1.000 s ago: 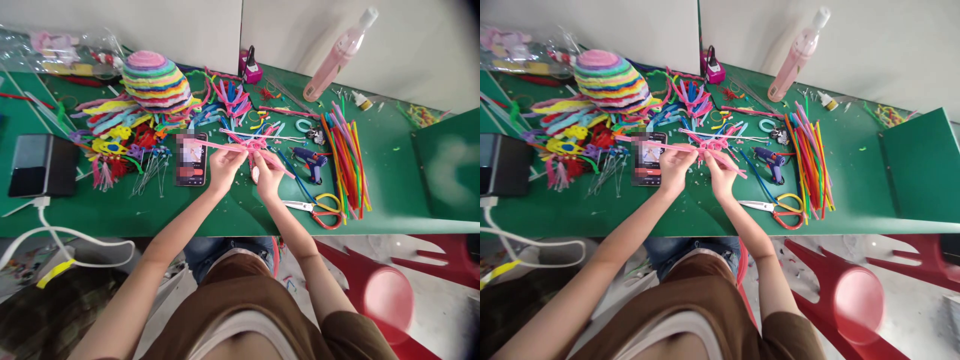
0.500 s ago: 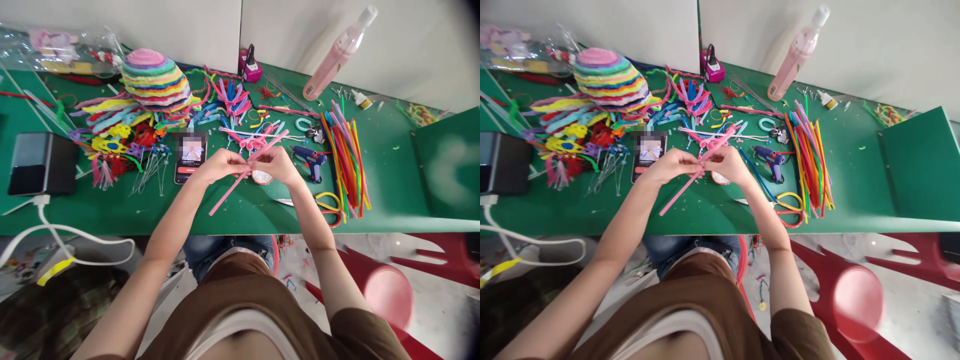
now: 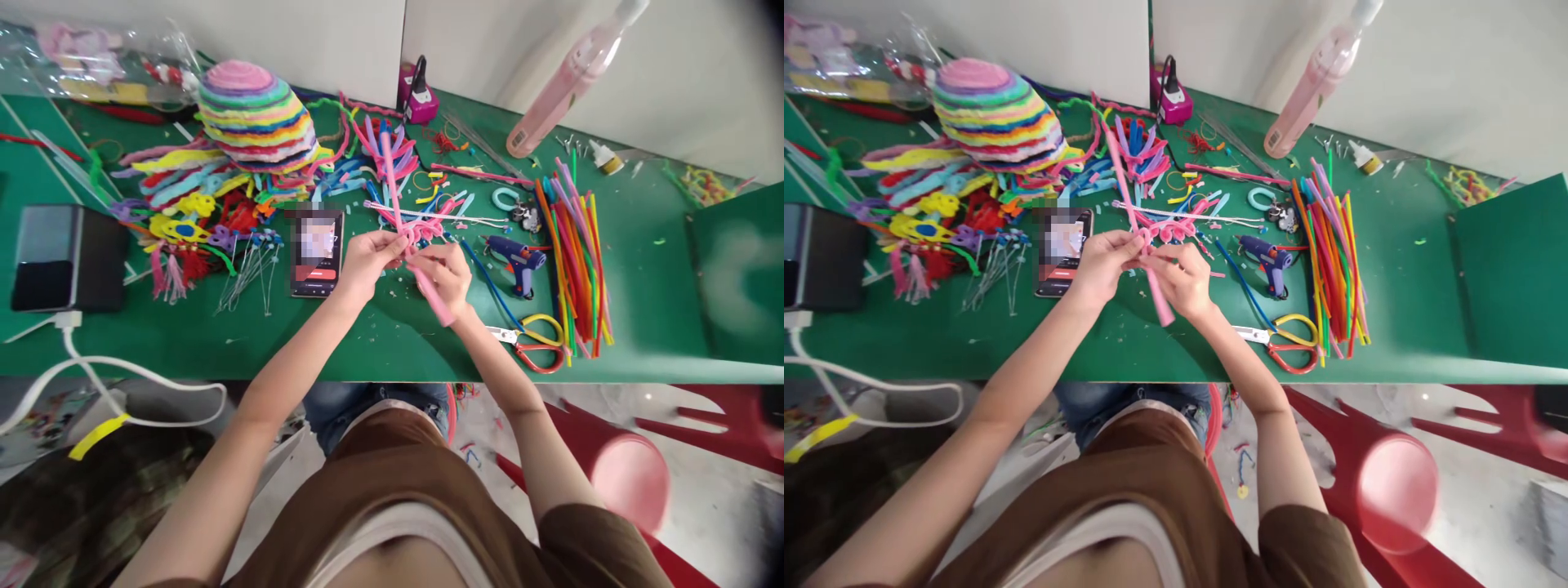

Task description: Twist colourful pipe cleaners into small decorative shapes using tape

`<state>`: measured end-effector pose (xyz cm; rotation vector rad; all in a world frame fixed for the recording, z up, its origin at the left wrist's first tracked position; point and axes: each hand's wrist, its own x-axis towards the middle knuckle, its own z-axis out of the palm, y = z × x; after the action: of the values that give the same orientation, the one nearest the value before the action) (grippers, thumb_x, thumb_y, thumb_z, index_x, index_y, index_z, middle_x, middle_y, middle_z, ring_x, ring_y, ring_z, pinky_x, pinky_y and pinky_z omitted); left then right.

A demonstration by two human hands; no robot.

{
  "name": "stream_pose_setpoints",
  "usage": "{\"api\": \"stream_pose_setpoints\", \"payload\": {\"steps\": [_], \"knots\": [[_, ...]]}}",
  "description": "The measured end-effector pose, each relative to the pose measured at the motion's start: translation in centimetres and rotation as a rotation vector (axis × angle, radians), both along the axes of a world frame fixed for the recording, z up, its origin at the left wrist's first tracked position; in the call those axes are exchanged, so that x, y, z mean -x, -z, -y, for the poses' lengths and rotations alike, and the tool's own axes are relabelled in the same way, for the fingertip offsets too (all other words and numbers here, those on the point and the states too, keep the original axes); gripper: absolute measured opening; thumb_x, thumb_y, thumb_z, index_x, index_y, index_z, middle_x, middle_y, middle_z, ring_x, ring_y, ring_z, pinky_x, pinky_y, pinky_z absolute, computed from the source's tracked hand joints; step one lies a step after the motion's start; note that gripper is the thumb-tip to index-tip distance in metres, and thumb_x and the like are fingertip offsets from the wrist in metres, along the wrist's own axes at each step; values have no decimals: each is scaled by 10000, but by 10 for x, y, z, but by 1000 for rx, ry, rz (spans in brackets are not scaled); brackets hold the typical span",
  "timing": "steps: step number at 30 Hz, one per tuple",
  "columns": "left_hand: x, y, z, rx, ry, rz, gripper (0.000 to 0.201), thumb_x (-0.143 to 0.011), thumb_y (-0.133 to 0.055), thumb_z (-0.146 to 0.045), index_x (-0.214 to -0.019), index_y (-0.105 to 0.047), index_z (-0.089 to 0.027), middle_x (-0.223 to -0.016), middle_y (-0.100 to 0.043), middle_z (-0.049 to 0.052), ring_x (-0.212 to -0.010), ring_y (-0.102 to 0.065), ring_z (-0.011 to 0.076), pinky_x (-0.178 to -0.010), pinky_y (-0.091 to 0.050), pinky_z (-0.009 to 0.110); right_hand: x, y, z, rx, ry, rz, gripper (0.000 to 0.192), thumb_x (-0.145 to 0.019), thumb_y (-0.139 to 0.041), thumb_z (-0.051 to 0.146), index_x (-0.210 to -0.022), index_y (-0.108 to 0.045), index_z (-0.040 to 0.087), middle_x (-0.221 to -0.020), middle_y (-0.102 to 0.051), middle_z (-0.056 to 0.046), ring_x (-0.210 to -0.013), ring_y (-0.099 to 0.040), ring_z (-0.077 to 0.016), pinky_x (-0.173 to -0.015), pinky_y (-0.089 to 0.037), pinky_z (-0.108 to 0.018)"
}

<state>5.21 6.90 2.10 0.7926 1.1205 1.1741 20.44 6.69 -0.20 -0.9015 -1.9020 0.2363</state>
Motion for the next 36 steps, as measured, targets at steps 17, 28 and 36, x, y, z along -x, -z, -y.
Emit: {"api": "stream_pose_setpoints", "payload": {"steps": [17,28,36], "knots": [[6,2,7,-240,177,-484,389,-773,-703,-545,-782,-692,-157,-780,-758,80,-739,-720,192,-714,-554,286,-17,-30,-24,928,-179,-290,361,-701,-756,526,-733,-707,170,-683,-698,-10,-645,-628,-125,-638,-502,-280],[4,4,4,-76,208,-262,462,-714,-752,-553,-902,-756,-131,-825,-766,95,-760,-738,199,-636,-569,261,-13,-27,-27,646,-20,-93,215,-763,-725,283,-610,-615,180,-654,-571,25,-673,-509,-107,-661,-422,-271],[5,-2,5,-36,283,-214,492,-666,-789,-563,-902,-756,-133,-815,-767,95,-764,-740,200,-634,-567,256,-14,-30,-22,752,-77,-170,113,-742,-743,280,-684,-724,185,-691,-618,17,-682,-509,-111,-655,-421,-282]]}}
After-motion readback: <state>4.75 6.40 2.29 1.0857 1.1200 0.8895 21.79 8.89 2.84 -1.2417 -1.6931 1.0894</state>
